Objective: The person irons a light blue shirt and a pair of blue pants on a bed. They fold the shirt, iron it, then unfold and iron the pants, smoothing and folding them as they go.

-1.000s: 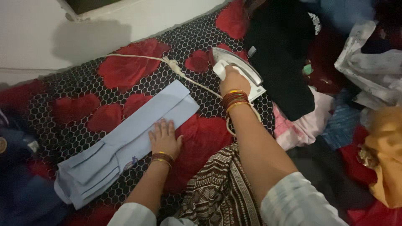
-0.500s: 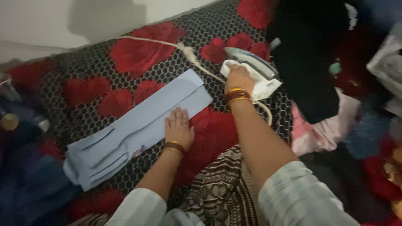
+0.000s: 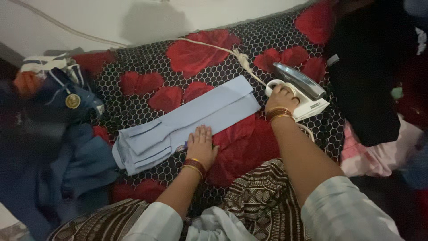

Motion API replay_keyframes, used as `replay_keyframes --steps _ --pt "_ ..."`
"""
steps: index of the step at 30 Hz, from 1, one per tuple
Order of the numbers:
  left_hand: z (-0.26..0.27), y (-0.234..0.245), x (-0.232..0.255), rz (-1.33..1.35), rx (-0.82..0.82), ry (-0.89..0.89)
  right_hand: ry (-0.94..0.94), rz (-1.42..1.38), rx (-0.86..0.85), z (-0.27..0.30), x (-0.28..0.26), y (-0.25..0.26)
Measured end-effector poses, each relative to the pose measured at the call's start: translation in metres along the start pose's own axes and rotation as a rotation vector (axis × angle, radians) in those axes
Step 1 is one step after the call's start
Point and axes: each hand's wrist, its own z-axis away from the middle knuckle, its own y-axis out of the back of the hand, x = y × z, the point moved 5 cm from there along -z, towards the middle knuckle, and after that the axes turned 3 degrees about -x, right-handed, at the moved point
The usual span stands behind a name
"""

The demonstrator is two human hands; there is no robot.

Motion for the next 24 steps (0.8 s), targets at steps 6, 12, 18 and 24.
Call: replay_keyframes --steps 6,12,18,24 --pt "0.001 0.003 -0.018 0.050 0.051 0.073 0.145 0.177 -0.043 0.030 -0.042 0.054" --pt "-0.023 0.004 -0.020 0.362 0.239 0.047 0.114 -0.420 -0.404 0.068 -0.080 0.055" --pt "-0.048 0.000 -0.021 0.310 0.246 0.035 0.124 -0.426 -0.245 0.044 -0.079 0.015" --pt "-0.058 0.000 -0.020 0.316 0.171 0.081 0.140 -0.374 -0.156 0.014 -0.082 -0.018"
